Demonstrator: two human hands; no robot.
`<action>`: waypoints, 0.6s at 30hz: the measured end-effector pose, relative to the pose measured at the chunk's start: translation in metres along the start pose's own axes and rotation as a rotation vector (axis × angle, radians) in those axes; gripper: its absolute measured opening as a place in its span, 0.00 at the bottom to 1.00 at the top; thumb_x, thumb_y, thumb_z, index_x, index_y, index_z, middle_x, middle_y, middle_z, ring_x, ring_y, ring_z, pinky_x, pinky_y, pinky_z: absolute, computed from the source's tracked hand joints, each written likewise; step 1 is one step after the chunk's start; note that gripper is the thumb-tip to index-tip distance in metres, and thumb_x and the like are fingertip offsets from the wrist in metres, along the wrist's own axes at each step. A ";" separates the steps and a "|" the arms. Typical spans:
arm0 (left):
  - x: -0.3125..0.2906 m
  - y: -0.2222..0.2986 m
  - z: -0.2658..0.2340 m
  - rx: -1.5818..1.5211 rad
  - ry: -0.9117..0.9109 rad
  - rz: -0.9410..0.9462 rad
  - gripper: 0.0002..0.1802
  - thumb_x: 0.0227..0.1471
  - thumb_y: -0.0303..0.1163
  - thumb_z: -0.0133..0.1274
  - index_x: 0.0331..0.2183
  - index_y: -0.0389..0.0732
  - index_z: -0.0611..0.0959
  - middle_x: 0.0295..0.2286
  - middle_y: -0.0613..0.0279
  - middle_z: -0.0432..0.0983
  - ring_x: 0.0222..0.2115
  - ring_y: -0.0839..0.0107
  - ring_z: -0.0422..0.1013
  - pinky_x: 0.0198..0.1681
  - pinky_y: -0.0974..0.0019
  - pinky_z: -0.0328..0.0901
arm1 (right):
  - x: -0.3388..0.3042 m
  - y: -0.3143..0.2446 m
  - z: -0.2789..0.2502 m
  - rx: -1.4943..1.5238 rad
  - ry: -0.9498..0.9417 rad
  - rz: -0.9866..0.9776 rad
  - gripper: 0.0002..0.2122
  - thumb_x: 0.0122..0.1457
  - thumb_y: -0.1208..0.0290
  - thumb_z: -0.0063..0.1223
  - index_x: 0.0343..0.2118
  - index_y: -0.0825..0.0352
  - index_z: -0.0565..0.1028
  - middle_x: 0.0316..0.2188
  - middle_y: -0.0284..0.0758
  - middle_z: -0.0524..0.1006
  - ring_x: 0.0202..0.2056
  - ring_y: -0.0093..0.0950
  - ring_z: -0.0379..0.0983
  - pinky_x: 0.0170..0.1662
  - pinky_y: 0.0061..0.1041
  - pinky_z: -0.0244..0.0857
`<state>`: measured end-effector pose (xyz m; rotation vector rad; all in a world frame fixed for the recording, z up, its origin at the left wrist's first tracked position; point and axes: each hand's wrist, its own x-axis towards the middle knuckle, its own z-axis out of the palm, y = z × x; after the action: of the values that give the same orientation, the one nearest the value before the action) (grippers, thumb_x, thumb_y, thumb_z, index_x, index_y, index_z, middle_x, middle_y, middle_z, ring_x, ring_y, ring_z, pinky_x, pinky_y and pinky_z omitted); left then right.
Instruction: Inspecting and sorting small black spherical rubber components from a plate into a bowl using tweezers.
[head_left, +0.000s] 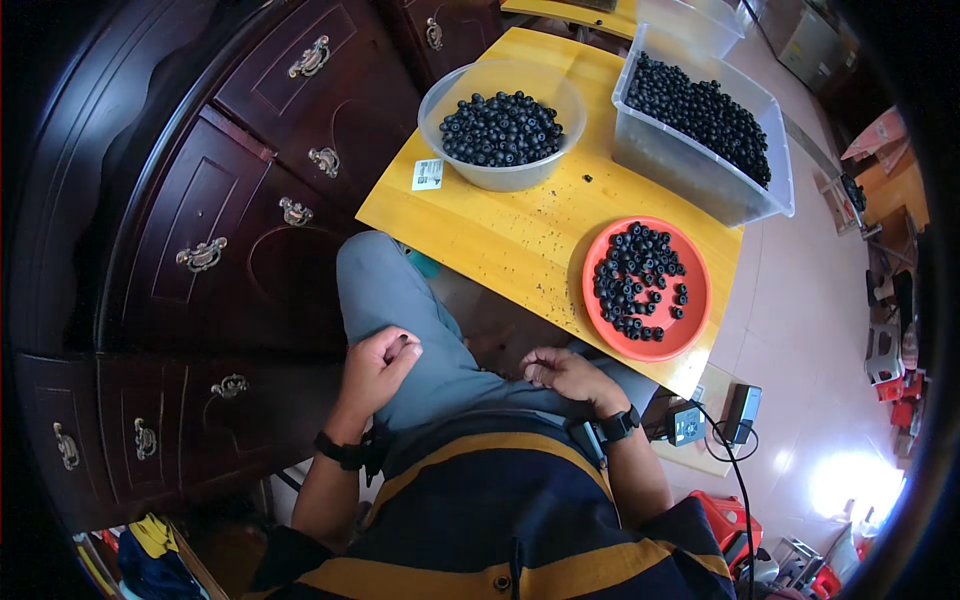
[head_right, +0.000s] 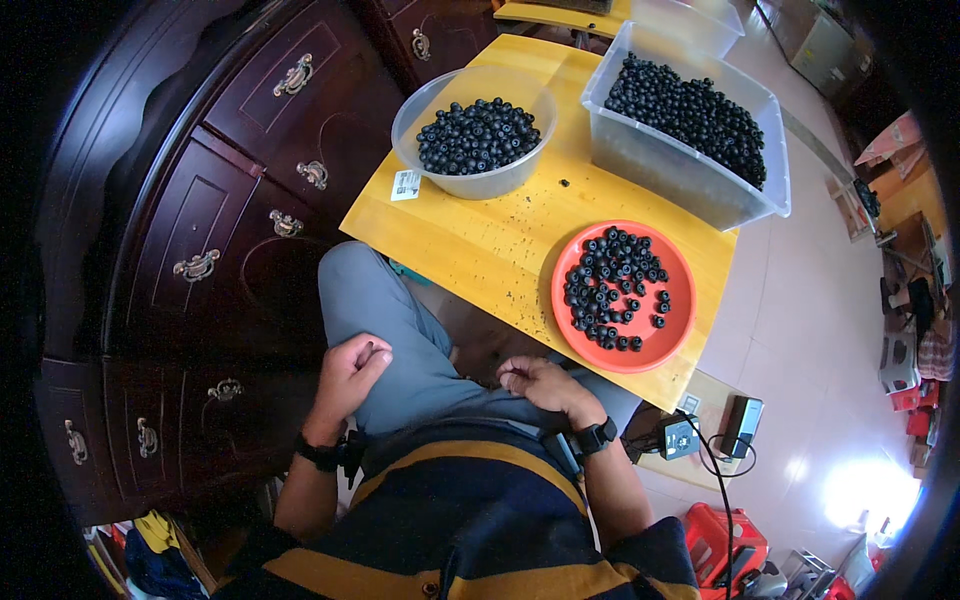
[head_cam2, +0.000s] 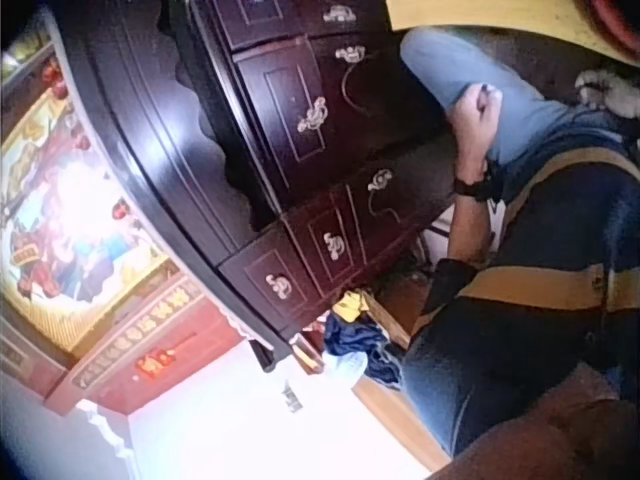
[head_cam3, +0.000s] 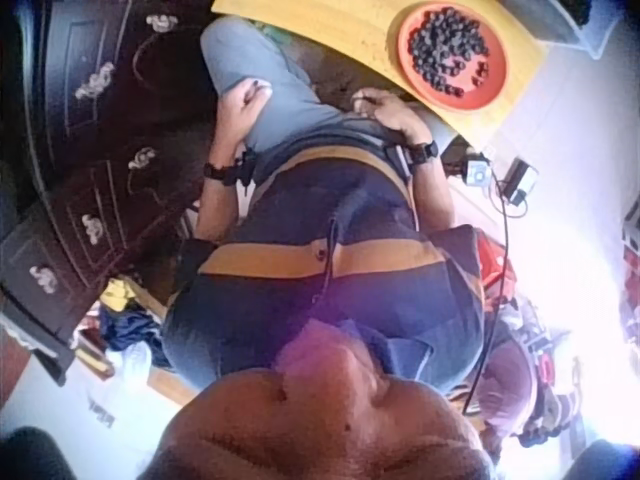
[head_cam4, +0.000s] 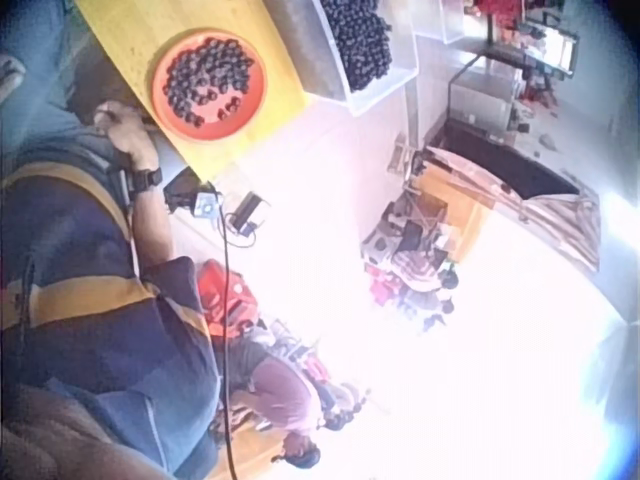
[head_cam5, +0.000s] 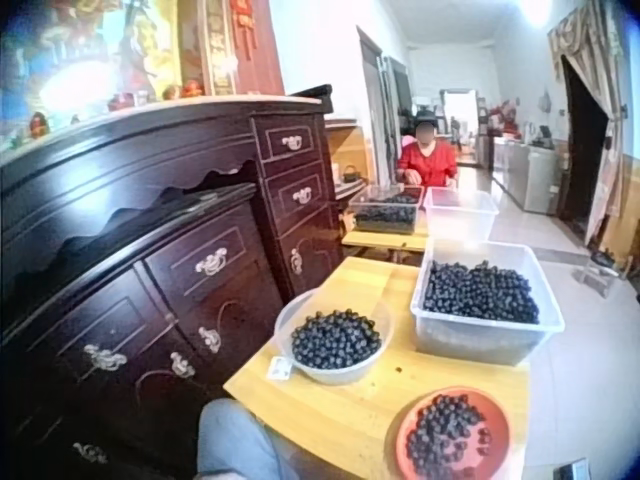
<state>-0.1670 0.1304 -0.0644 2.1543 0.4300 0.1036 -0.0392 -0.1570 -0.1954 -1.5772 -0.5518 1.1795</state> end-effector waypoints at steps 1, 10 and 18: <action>-0.001 -0.001 0.001 -0.015 0.009 0.009 0.05 0.52 0.27 0.59 0.32 0.35 0.84 0.17 0.76 0.61 0.20 0.84 0.58 0.25 0.74 0.57 | -0.001 0.000 0.000 0.015 -0.012 0.006 0.09 0.66 0.67 0.52 0.44 0.66 0.76 0.34 0.30 0.79 0.37 0.22 0.73 0.44 0.24 0.67; 0.006 -0.045 0.006 -0.040 0.084 0.034 0.08 0.54 0.28 0.59 0.28 0.32 0.80 0.16 0.69 0.64 0.19 0.81 0.59 0.24 0.71 0.59 | -0.006 -0.002 0.007 0.070 0.008 0.016 0.08 0.66 0.68 0.52 0.43 0.67 0.76 0.32 0.27 0.76 0.36 0.20 0.70 0.43 0.22 0.66; 0.017 -0.067 0.006 -0.147 0.082 0.008 0.06 0.53 0.28 0.60 0.30 0.35 0.83 0.16 0.71 0.65 0.19 0.83 0.59 0.24 0.73 0.59 | -0.010 0.006 0.006 0.172 0.004 0.012 0.10 0.66 0.67 0.53 0.44 0.68 0.75 0.33 0.27 0.76 0.35 0.18 0.70 0.43 0.19 0.67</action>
<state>-0.1675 0.1669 -0.1230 2.0126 0.4474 0.2214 -0.0502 -0.1643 -0.1961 -1.4379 -0.4270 1.1999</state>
